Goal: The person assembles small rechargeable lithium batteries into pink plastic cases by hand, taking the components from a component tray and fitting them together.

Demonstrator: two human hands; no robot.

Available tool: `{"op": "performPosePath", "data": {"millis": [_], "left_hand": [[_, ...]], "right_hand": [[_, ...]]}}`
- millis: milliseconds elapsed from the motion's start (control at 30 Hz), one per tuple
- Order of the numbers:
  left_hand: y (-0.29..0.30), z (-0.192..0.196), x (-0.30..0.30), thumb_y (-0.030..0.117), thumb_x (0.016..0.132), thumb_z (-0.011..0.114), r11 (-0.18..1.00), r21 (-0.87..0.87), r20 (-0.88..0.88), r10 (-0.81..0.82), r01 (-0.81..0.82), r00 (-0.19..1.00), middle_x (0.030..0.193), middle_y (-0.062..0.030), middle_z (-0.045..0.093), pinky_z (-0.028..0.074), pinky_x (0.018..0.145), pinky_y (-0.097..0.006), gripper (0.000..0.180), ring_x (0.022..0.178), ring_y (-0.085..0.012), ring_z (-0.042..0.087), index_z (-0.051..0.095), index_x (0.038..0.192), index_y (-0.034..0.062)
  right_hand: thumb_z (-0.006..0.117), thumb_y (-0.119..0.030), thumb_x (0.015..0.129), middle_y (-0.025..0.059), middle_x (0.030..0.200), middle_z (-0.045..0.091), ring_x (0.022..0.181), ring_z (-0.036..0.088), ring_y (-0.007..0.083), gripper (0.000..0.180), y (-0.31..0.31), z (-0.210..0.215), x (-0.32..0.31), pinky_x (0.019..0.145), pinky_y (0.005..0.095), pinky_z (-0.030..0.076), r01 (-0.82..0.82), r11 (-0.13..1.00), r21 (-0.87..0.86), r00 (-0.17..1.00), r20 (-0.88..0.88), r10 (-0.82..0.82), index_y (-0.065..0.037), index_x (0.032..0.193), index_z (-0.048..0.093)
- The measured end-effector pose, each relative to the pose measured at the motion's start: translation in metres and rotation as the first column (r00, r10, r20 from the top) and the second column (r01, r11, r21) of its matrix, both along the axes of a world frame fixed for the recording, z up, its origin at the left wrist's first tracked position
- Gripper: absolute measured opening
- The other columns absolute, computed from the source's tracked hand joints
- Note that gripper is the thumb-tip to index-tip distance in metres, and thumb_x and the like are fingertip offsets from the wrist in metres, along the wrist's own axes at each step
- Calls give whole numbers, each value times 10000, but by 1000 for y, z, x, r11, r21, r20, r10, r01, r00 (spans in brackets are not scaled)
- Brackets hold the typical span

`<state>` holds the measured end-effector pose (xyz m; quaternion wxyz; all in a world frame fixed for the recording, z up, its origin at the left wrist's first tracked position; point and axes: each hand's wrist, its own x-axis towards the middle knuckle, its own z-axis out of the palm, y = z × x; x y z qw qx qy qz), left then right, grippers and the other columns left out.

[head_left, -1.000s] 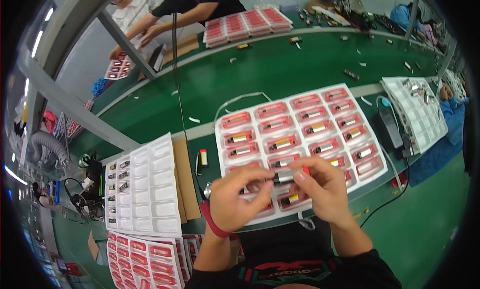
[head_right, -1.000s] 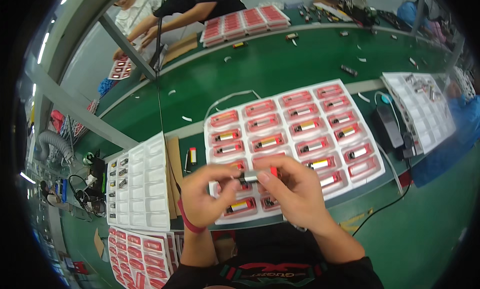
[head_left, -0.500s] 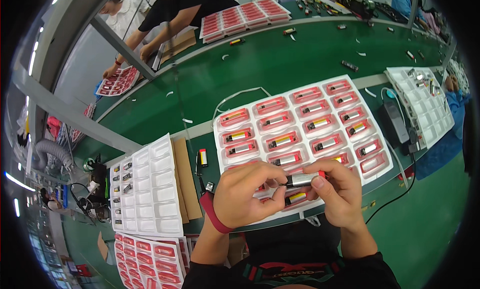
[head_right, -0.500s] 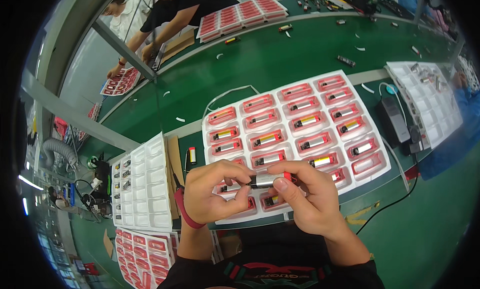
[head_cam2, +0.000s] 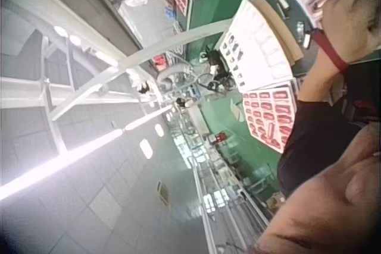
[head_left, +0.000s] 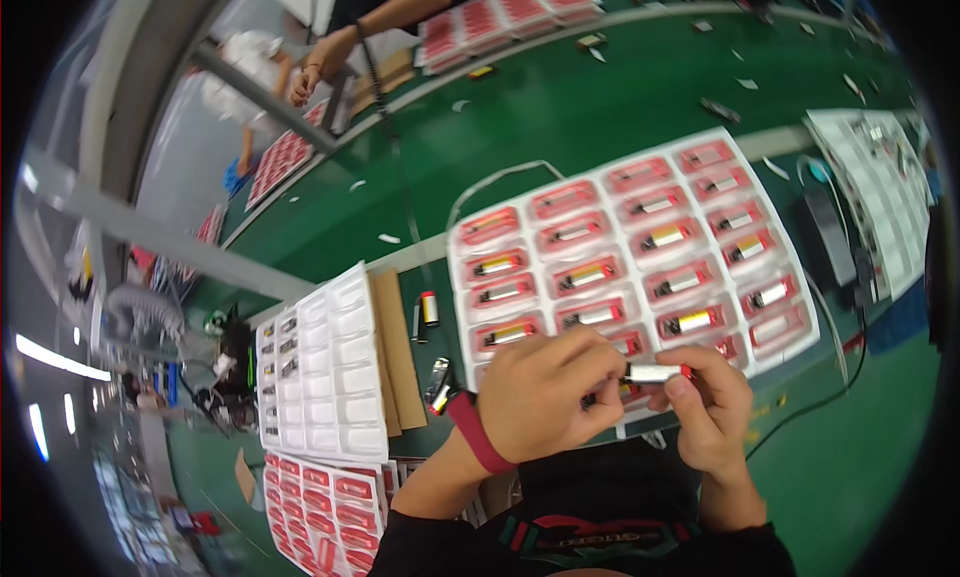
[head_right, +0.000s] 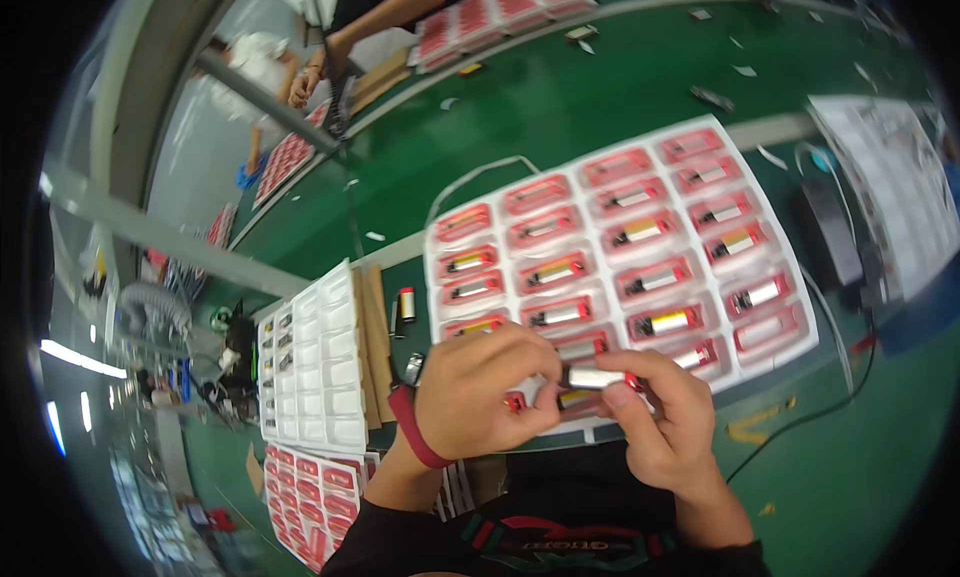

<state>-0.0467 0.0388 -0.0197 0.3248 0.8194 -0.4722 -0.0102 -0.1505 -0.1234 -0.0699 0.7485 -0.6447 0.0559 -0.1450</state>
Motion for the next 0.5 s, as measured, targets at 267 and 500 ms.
{"op": "performPosePath", "data": {"millis": [267, 500], "left_hand": [[-72, 3, 0, -15, 744, 661, 993, -85, 17, 80, -78, 997, 995, -106, 663, 429, 606, -224, 397, 688, -95, 582, 629, 1137, 29], [-124, -47, -29, 114, 735, 709, 971, 230, 180, -107, 64, 978, 837, -88, 586, 488, 613, -340, 255, 706, -258, 591, 612, 963, 54]], "right_hand": [[529, -84, 917, 141, 833, 653, 674, 580, 126, 256, -95, -7, 2, 603, 244, 442, 509, 856, -94, 850, 211, -482, 77, 1109, 584], [548, -114, 897, 164, 839, 676, 640, 621, 194, 236, -137, -22, -47, 600, 309, 483, 730, 655, 195, 634, 164, -756, 68, 1032, 613]]}}
